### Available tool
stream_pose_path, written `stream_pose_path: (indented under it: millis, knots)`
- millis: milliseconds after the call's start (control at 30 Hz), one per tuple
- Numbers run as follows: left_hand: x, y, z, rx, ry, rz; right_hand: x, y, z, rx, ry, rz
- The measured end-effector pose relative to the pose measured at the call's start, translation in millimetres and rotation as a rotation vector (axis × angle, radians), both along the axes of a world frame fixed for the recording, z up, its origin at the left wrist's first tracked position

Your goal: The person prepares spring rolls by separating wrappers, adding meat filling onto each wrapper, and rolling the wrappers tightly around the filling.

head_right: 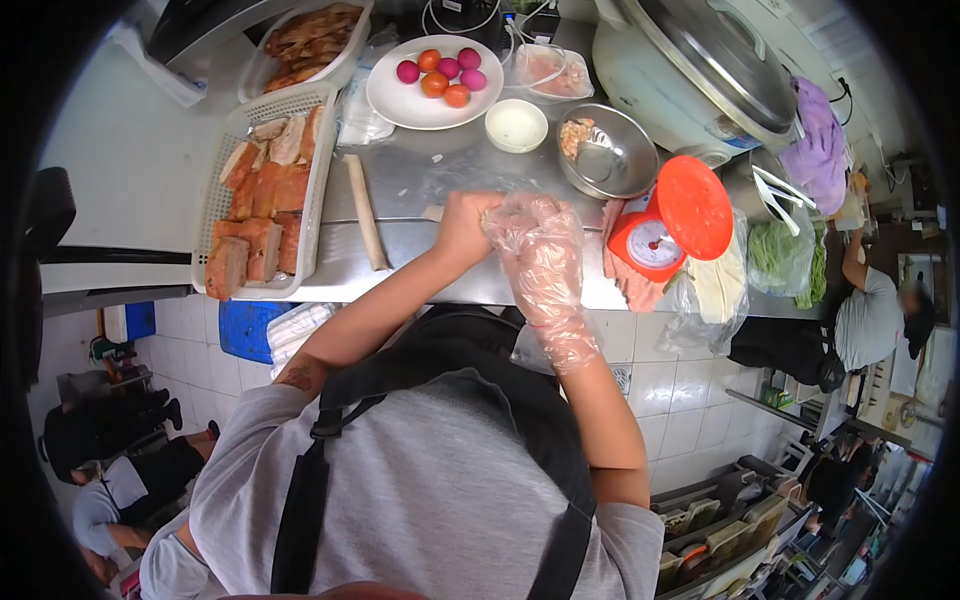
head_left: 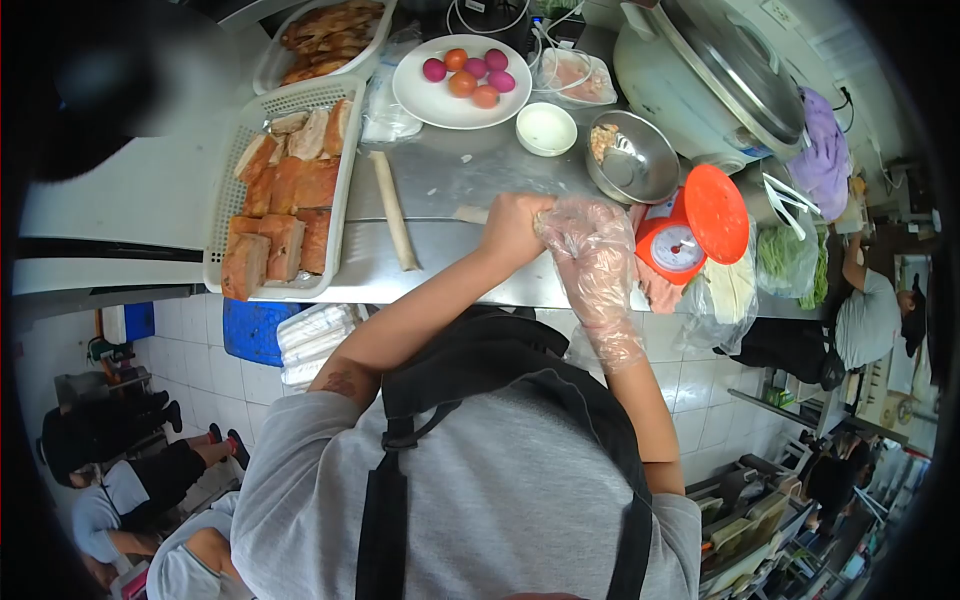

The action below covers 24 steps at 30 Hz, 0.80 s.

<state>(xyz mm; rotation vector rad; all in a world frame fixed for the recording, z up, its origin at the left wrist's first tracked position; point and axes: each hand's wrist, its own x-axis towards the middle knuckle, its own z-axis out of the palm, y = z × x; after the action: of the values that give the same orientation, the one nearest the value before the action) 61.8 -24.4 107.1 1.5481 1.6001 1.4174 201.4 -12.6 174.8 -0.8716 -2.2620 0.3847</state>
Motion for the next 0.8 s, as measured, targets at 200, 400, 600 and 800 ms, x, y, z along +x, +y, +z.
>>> stream_pose_path:
  millis: [200, 400, 600, 800]
  knots:
    - [-17.6, 4.1, 9.4, 0.105, -0.057, -0.033, -19.6, -6.6, 19.5, 0.114, -0.201, 0.028]
    - [-29.5, 7.1, 1.1, 0.167, 0.033, -0.063, -28.9, 15.5, 34.3, 0.078, -0.357, 0.168]
    - [-48.2, 7.4, 21.1, 0.173, -0.129, 0.008, -31.4, 46.9, 21.2, -0.479, 0.067, 0.383]
    - [-130.8, 44.1, -25.7, -0.214, -1.244, 0.237, -108.3, 21.5, -96.2, -0.747, 0.183, 0.339]
